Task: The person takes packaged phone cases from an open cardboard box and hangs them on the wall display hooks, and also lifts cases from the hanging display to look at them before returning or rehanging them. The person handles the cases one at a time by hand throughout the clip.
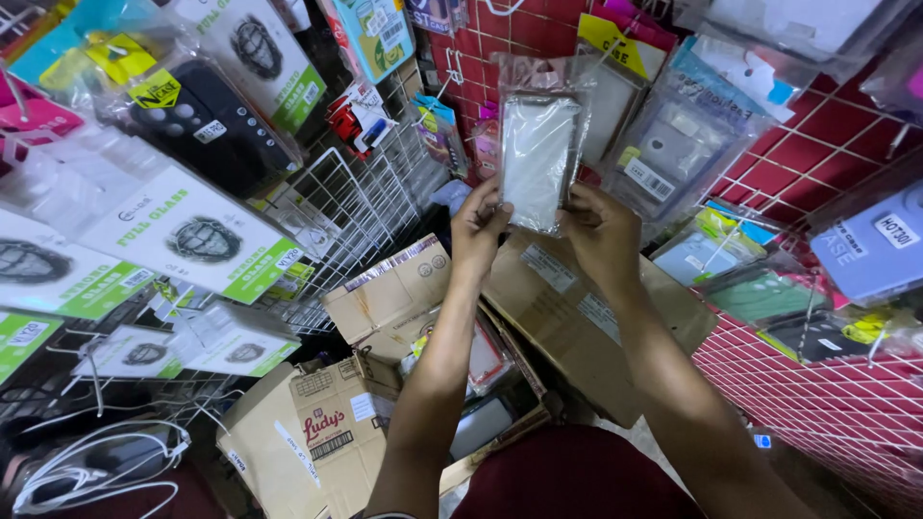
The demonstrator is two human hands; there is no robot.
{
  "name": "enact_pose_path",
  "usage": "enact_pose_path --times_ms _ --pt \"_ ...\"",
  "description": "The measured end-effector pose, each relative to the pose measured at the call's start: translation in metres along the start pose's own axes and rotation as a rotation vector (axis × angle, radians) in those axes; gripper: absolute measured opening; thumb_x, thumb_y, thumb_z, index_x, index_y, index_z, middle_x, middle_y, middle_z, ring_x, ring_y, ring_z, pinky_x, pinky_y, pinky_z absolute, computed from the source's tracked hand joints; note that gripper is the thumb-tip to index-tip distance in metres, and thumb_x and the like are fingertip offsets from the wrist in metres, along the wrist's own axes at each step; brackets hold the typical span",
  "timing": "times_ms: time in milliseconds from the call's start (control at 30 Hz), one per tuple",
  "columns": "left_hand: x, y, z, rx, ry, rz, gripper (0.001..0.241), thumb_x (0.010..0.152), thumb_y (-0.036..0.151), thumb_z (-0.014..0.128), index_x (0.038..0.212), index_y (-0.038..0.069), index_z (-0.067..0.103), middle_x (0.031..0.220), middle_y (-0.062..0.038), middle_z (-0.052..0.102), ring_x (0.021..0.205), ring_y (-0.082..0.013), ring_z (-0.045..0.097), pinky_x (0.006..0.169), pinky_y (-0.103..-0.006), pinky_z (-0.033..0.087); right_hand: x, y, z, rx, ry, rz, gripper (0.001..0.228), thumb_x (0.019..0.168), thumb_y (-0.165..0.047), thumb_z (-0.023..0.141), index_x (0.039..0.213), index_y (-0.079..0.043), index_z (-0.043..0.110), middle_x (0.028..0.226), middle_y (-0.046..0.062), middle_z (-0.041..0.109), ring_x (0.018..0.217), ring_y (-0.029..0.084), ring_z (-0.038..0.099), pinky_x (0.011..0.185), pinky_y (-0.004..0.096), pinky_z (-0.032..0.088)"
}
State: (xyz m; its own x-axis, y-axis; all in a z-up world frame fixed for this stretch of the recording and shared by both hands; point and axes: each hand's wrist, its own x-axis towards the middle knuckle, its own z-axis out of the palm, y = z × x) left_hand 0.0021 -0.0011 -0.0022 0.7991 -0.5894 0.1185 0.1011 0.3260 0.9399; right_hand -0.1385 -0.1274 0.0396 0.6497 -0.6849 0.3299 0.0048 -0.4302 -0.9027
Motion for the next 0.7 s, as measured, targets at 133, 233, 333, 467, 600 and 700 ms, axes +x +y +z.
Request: enact_pose_path --times_ms 133,233,333,467,600,700 --pt "0.009 -0.006 0.0 0.036 0.006 0.0 0.048 0.097 -0.007 0.065 0.143 0.004 0.059 0.112 -0.003 0.07 0.095 -0.0105 0.067 0.075 -0.0259 0.057 0.003 0.005 0.0 -0.019 0.001 0.008 0.041 0.091 -0.003 0.078 0.13 0.001 0.067 0.108 0.017 0.077 0.087 0.018 0.076 0.075 0.028 0.064" --pt "0.024 -0.021 -0.005 -0.023 -0.026 0.029 0.047 0.096 -0.007 0.065 0.141 0.004 0.06 0.113 -0.004 0.073 0.096 -0.0118 0.068 0.076 -0.0276 0.059 0.004 0.008 0.0 -0.003 0.006 -0.043 0.041 0.092 -0.005 0.078 0.131 0.002 0.066 0.111 0.017 0.077 0.093 0.018 0.077 0.079 0.029 0.065" --pt "0.04 -0.02 -0.003 0.062 -0.057 0.062 0.05 0.095 -0.006 0.067 0.144 0.006 0.061 0.11 -0.004 0.072 0.094 -0.0131 0.066 0.077 -0.0277 0.058 -0.004 -0.001 -0.002 -0.078 -0.035 -0.071 0.049 0.094 -0.009 0.077 0.14 0.0 0.062 0.116 0.018 0.076 0.098 0.021 0.076 0.085 0.031 0.064" --pt "0.071 -0.015 0.006 0.076 -0.079 -0.041 0.046 0.095 -0.003 0.066 0.139 0.009 0.061 0.111 -0.002 0.072 0.094 -0.0112 0.066 0.071 -0.0255 0.056 -0.028 -0.019 -0.008 -0.168 -0.048 -0.045 0.06 0.093 -0.011 0.076 0.147 0.002 0.051 0.123 0.022 0.071 0.109 0.025 0.073 0.091 0.034 0.062" --pt "0.108 -0.037 0.011 0.064 -0.191 0.038 0.046 0.097 -0.005 0.066 0.14 0.01 0.064 0.11 -0.002 0.072 0.091 -0.0106 0.064 0.072 -0.0239 0.052 -0.048 -0.052 -0.016 -0.151 -0.062 0.025 0.057 0.091 -0.008 0.073 0.144 0.001 0.054 0.13 0.022 0.069 0.112 0.025 0.073 0.089 0.034 0.062" --pt "0.141 -0.068 0.019 0.032 -0.209 0.097 0.048 0.097 -0.006 0.068 0.142 0.01 0.063 0.105 -0.001 0.07 0.09 -0.0106 0.062 0.073 -0.0236 0.051 -0.055 -0.033 -0.02 -0.066 -0.115 0.045 0.06 0.09 -0.006 0.071 0.146 0.001 0.051 0.134 0.022 0.067 0.115 0.025 0.072 0.091 0.034 0.062"
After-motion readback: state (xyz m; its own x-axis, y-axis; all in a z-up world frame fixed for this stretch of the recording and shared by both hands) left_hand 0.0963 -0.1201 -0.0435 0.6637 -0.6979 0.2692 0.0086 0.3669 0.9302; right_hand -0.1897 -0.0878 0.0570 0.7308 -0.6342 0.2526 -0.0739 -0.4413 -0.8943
